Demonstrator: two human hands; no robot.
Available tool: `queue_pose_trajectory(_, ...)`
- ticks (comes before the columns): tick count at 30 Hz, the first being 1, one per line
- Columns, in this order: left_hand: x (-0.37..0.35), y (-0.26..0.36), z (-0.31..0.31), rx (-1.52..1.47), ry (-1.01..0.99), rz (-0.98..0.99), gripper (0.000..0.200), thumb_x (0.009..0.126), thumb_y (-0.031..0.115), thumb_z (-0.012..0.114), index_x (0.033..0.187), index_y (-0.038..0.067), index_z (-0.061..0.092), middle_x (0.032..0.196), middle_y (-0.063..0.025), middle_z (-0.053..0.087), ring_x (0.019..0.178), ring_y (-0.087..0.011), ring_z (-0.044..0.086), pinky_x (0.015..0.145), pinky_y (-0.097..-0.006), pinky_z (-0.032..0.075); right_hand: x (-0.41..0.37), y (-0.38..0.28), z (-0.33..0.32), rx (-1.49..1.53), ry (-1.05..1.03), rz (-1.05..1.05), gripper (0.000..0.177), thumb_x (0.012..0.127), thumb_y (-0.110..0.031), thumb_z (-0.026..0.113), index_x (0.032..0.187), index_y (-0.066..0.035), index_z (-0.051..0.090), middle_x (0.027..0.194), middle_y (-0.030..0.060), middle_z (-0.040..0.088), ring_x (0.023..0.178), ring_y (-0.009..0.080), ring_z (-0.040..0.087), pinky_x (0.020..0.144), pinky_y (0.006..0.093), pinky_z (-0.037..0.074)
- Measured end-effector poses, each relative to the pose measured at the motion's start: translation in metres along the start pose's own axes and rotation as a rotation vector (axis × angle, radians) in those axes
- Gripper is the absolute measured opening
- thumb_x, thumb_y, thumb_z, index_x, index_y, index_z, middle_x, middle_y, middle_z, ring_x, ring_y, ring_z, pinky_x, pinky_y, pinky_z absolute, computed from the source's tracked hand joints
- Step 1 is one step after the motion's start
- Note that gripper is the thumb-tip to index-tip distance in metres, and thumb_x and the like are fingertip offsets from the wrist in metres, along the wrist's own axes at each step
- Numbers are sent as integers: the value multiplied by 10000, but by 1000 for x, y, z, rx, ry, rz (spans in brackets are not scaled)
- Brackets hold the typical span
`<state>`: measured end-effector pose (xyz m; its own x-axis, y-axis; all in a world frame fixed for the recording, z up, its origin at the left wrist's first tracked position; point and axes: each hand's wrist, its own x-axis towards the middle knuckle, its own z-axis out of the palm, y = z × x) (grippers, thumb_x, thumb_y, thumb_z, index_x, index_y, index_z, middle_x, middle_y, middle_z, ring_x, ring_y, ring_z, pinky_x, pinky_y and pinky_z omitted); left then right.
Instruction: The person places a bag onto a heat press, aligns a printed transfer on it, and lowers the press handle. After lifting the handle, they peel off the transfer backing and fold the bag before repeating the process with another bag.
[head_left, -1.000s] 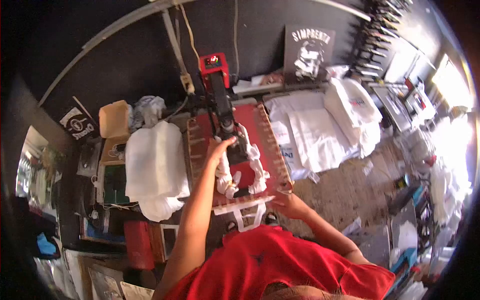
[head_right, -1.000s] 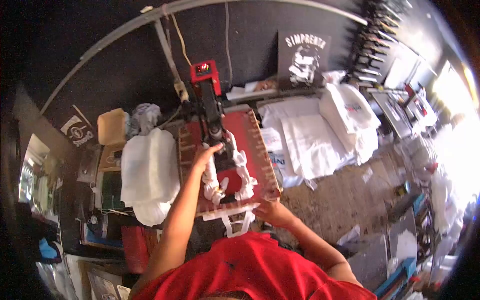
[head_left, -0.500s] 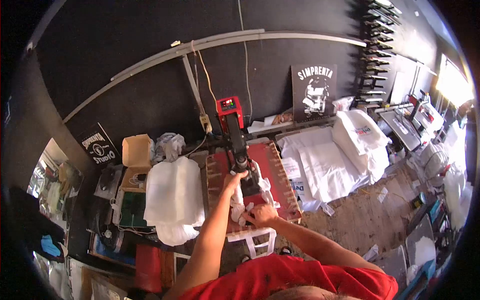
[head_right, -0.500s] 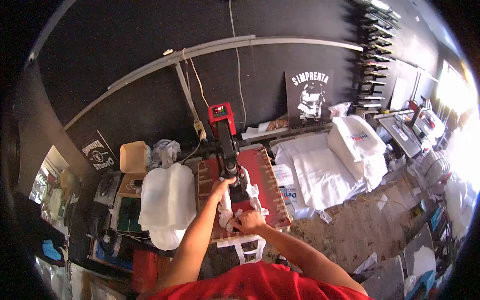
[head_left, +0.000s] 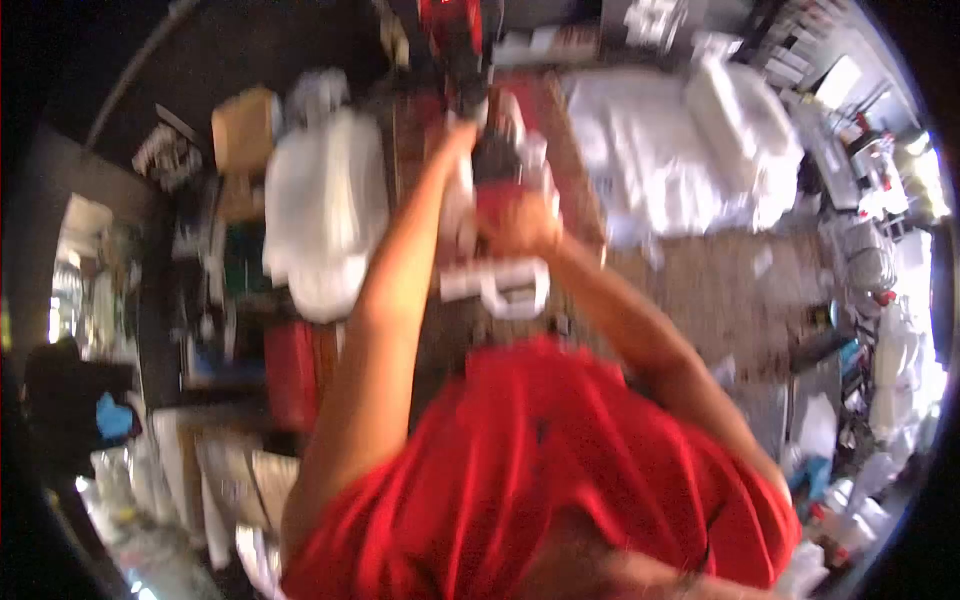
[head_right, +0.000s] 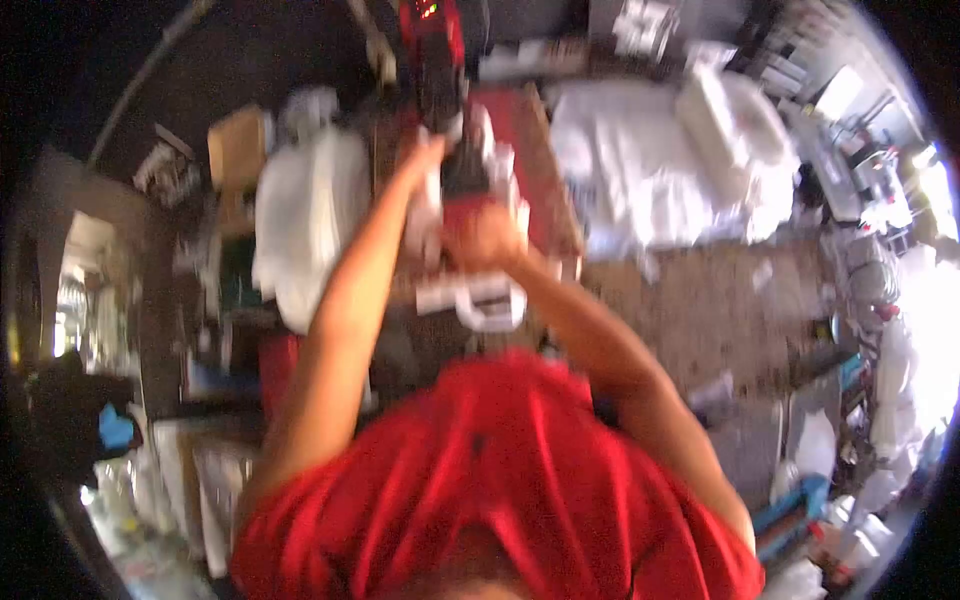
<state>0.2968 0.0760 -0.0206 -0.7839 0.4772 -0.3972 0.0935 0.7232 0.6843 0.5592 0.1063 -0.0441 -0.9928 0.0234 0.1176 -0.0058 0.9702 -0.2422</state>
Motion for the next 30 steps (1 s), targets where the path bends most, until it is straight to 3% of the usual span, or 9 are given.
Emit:
queue_pose_trajectory(1,24,-7,-8,141,-64,-76,706,792,598,745,1260,75,673,1206,-205,702,1082,-317,693,876,-413,529,1,2,4,-178,118,-105,408,919,-532,593,990,-150,720,734,128,710,640,331,698,567,464,558)
queue_pose_trajectory(3,-17,-16,17,132,517,380,563,772,526,736,1031,26,757,1068,-264,715,1081,-361,697,879,-449,554,4,-6,-25,101,566,-71,427,915,-512,609,931,-106,740,804,211,715,662,370,709,553,482,562)
queue_pose_trajectory(5,-6,-18,13,121,387,213,547,762,513,729,977,12,763,1050,-271,716,1071,-370,697,901,-447,552,5,-8,-34,54,143,135,427,915,-480,625,731,-114,745,662,183,680,600,366,691,573,472,573)
queue_pose_trajectory(9,-48,-14,-17,114,138,276,652,842,593,617,1038,-18,735,1034,-244,735,997,-357,718,858,-449,546,-6,-19,-69,358,477,-27,422,929,-391,652,809,2,746,709,194,708,620,302,714,590,424,577)
queue_pose_trajectory(15,-225,-83,-57,-391,-457,272,624,1044,582,402,980,37,698,863,-93,698,851,-143,677,801,-342,533,-102,51,-130,1650,-268,-333,327,949,-256,655,1105,28,694,1113,145,713,985,223,674,880,377,531)
queue_pose_trajectory(19,-264,-218,-9,-543,-772,-74,406,1033,407,565,1115,24,673,1026,-79,717,879,-158,674,850,-318,534,-161,109,-35,1428,-938,426,327,973,-306,621,1063,-1,699,1037,113,716,885,185,676,797,327,544)
queue_pose_trajectory(22,-250,-297,63,-361,-430,-57,360,1011,369,612,1101,32,704,1017,-60,726,906,-144,681,838,-308,540,-187,118,54,1149,-569,671,317,966,-312,633,1123,-40,678,1012,80,702,845,175,678,761,321,550)
queue_pose_trajectory(24,-251,-272,99,-856,58,-365,304,974,323,675,1088,46,728,1006,-39,735,886,-115,671,797,-288,536,-175,106,73,1564,-13,1210,319,976,-307,620,1194,-76,646,1028,56,689,865,172,680,763,324,551)
queue_pose_trajectory(30,-226,-253,121,-952,67,-382,274,932,274,739,1074,40,726,1016,-47,748,817,-87,654,722,-243,518,-151,106,87,1630,19,1075,330,982,-320,632,1187,-62,639,1067,62,695,932,163,673,802,326,542)
